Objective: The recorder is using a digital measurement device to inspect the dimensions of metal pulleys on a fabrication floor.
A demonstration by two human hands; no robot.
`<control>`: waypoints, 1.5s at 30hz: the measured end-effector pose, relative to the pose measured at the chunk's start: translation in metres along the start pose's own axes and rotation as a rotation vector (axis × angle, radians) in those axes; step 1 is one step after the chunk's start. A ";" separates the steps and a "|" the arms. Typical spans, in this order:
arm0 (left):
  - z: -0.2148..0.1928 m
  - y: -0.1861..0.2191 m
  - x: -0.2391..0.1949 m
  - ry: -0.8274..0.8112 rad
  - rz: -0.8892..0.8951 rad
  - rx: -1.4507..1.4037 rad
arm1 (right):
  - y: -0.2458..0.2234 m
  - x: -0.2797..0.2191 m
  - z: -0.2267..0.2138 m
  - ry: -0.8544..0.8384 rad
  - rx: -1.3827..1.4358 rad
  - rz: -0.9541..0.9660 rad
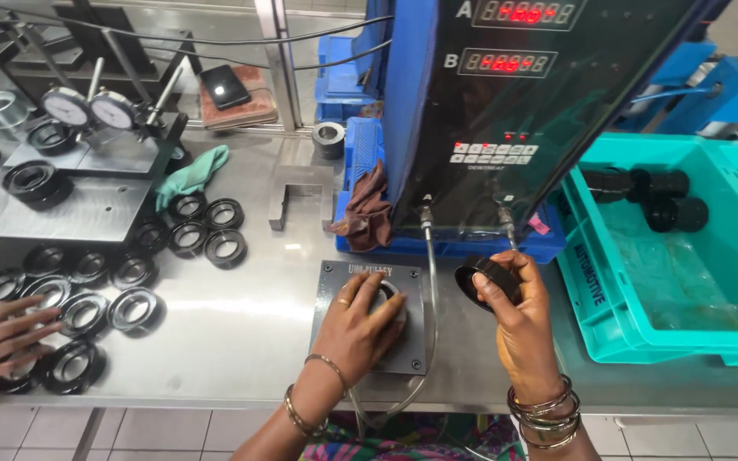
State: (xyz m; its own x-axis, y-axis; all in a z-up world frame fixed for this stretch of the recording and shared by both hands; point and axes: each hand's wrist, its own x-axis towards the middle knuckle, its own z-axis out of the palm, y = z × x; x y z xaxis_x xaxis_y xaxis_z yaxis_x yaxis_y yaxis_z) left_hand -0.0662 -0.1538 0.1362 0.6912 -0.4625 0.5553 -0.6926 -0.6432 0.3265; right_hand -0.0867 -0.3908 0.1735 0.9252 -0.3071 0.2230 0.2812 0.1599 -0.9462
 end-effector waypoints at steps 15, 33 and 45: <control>-0.049 -0.070 0.002 -0.190 -0.035 -0.214 | 0.001 -0.003 -0.021 0.051 0.068 0.068; -0.013 -0.023 0.010 -0.189 -0.253 -0.176 | 0.025 -0.002 -0.001 -0.037 0.082 0.158; -0.017 -0.029 0.021 -0.160 -0.132 -0.218 | 0.021 -0.001 0.006 -0.049 0.061 0.158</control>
State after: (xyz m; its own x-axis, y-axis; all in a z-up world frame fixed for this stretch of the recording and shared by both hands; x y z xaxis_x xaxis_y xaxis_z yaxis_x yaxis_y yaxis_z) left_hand -0.0346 -0.1345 0.1513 0.7902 -0.4848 0.3750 -0.6103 -0.5663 0.5539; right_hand -0.0801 -0.3811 0.1551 0.9701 -0.2274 0.0851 0.1447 0.2597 -0.9548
